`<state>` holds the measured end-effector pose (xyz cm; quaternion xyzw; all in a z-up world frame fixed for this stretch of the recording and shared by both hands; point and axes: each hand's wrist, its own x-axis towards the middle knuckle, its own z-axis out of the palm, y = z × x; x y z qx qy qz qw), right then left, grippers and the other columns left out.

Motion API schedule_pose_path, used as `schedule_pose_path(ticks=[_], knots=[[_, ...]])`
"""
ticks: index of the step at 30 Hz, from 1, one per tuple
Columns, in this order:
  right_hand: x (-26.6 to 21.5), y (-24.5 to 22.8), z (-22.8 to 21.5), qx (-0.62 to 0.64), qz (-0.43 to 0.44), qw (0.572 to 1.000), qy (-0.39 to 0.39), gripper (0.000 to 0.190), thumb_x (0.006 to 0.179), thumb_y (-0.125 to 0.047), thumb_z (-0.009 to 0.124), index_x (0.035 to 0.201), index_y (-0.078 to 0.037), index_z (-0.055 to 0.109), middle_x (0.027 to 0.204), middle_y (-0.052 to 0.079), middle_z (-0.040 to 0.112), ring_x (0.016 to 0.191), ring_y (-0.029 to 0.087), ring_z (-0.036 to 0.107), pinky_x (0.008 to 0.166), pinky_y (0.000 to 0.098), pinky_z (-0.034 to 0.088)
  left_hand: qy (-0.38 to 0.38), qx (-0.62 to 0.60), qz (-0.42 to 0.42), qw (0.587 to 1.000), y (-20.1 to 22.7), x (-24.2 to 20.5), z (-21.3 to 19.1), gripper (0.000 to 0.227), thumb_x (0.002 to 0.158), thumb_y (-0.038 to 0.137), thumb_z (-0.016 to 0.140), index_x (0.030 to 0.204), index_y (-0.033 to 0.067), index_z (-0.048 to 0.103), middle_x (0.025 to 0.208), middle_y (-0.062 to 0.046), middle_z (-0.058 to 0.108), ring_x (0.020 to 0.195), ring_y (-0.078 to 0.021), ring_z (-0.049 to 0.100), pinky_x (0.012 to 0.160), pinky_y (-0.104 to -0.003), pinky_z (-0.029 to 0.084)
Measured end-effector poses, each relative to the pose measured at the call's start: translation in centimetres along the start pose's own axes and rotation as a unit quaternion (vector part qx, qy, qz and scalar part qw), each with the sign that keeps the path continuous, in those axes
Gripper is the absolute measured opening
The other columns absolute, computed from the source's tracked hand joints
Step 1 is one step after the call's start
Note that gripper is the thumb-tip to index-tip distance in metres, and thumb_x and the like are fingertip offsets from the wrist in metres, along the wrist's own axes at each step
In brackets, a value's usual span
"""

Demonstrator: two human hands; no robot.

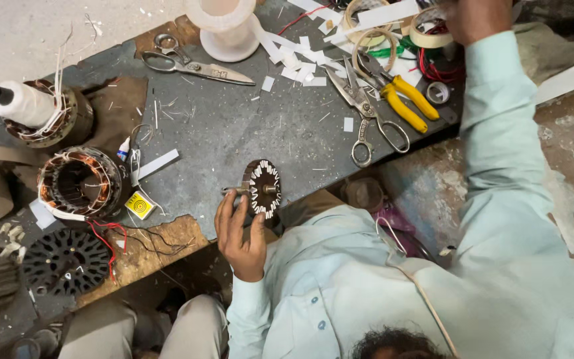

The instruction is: The person cuts small rectangular pieces of white material using shears and inserts them into the slots of a circular stator component. They repeat this process, occasionally picking up a larger sheet to cut more pieces, and continue inserting them into the stator.

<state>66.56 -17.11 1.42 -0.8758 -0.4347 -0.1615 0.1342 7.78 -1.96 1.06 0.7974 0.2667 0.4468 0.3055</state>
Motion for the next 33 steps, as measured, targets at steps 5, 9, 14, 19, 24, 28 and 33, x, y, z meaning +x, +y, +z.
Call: schedule_pose_path(ticks=[5,9,14,19,24,28,33], knots=[[-1.7,-0.2,-1.1,-0.085,-0.011,0.991,-0.102,0.025,0.094,-0.038,0.081,0.108,-0.017,0.083,0.089,0.018,0.073,0.08,0.04,0.069,0.074,0.0502,0.055,-0.001,0.003,0.003,1.0,-0.2,1.0,0.1,0.04,0.087,0.006,0.077,0.126,-0.0006,0.07,0.139,-0.02,0.064,0.132,-0.0395,0.06,0.113,-0.048,0.047],[-3.2,-0.9,-1.3,-0.112,-0.047,0.988,-0.098,0.023,0.094,-0.038,0.079,0.102,-0.016,0.083,0.093,0.016,0.075,0.084,0.038,0.07,0.075,0.0496,0.054,-0.005,-0.01,-0.007,1.0,0.1,0.5,-0.5,0.04,0.086,0.004,0.077,0.125,-0.0014,0.07,0.138,-0.021,0.064,0.131,-0.04,0.06,0.111,-0.047,0.048],[-3.9,-5.2,-3.4,-0.247,-0.073,0.966,0.017,0.01,0.088,-0.02,0.071,0.084,-0.011,0.074,0.083,0.012,0.07,0.079,0.031,0.065,0.077,0.0459,0.049,-0.004,-0.009,0.001,1.0,-0.6,0.5,-1.8,0.05,0.086,0.006,0.079,0.132,-0.004,0.062,0.137,-0.023,0.062,0.128,-0.0411,0.059,0.113,-0.048,0.046],[-11.3,-20.6,-3.2,0.168,-0.275,0.946,-0.047,0.01,0.091,-0.019,0.078,0.095,-0.01,0.076,0.095,0.01,0.07,0.091,0.031,0.064,0.086,0.0454,0.048,0.099,-0.023,-0.099,0.99,-1.2,-1.4,-3.7,0.044,0.095,0.002,0.074,0.136,-0.0006,0.06,0.14,-0.018,0.065,0.133,-0.0331,0.063,0.115,-0.041,0.047],[-13.0,-32.1,-6.6,0.192,-0.36,0.906,-0.112,0.031,0.091,-0.027,0.084,0.112,-0.008,0.073,0.116,0.012,0.067,0.108,0.033,0.061,0.1,0.047,0.047,0.13,-0.025,-0.122,0.984,0.2,-2.1,-5.9,0.039,0.096,0.001,0.074,0.133,-0.001,0.062,0.138,-0.017,0.066,0.131,-0.0301,0.064,0.111,-0.037,0.051],[-12.1,-34.8,-8.4,0.31,-0.38,0.866,-0.1,0.096,0.071,-0.054,0.086,0.143,-0.003,0.048,0.146,0.032,0.04,0.133,0.05,0.044,0.113,0.0561,0.039,0.169,-0.035,-0.129,0.977,0.0,-3.2,-6.3,0.034,0.098,0.001,0.074,0.131,-0.0002,0.064,0.134,-0.015,0.067,0.127,-0.0281,0.066,0.11,-0.036,0.051],[-13.7,-38.0,-5.5,0.295,-0.389,0.863,-0.132,0.119,0.069,-0.052,0.095,0.159,-0.006,0.032,0.159,0.035,0.028,0.148,0.052,0.035,0.123,0.0589,0.033,0.169,-0.015,-0.128,0.977,0.1,-3.7,-6.4,0.033,0.096,0.0,0.074,0.128,0.0,0.065,0.132,-0.015,0.068,0.126,-0.0292,0.067,0.112,-0.038,0.052]])
